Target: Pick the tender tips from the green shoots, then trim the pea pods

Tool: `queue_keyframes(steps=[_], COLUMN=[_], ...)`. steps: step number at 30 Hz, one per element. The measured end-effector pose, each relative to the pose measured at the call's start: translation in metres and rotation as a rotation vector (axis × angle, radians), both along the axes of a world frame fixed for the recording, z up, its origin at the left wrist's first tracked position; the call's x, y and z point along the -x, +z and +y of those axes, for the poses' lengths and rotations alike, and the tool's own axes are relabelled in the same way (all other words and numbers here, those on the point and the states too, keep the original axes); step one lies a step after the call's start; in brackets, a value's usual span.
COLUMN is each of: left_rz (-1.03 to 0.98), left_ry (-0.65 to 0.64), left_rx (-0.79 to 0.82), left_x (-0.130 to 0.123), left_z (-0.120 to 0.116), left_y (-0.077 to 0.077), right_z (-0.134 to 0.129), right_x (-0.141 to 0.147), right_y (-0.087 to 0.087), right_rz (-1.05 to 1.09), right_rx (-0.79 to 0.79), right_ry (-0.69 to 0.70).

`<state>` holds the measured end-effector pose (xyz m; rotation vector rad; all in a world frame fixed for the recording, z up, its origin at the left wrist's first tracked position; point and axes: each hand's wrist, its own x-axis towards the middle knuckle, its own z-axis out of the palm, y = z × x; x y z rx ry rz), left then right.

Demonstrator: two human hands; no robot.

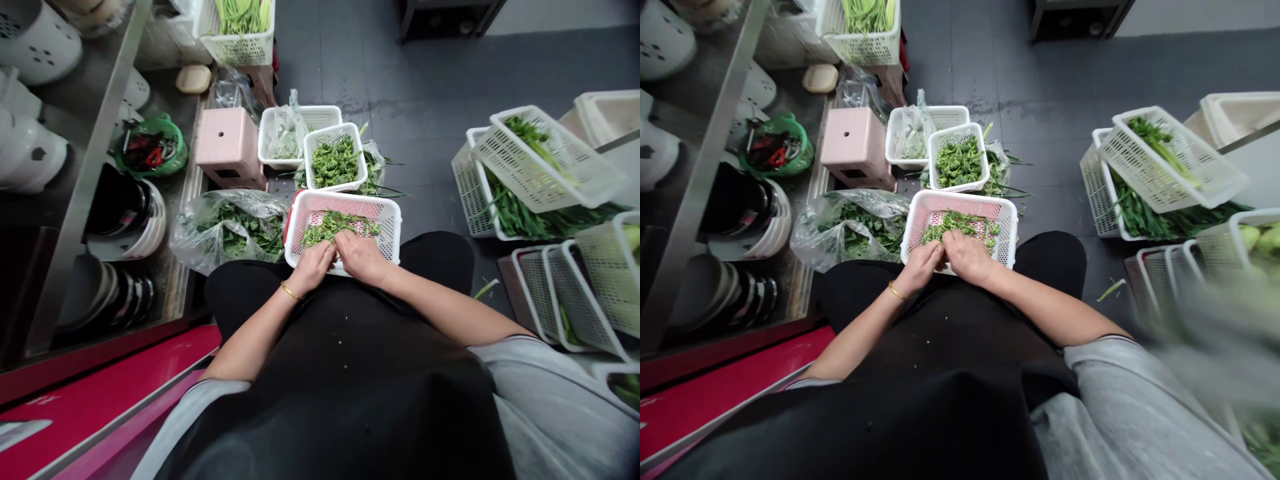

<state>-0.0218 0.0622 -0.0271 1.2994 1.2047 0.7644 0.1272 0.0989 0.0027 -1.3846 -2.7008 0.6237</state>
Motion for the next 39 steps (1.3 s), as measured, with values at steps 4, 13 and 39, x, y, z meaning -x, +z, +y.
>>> queue_keyframes(steps=[4, 13, 39], left_rz=[0.212, -0.691, -0.574], left_ry=[0.195, 0.375, 0.264], left_rx=[-0.183, 0.277, 0.294], left_x=[0.019, 0.052, 0.024], left_z=[-0.003, 0.023, 0.040], left_y=[-0.002, 0.015, -0.006], right_z=[-0.021, 0.043, 0.061], right_x=[-0.035, -0.063, -0.038], right_y=[0.007, -0.010, -0.036], right_rz=[0.175, 0.011, -0.149], right_rx=[0.446, 0.380, 0.362], right_ry=[0.067, 0.003, -0.115])
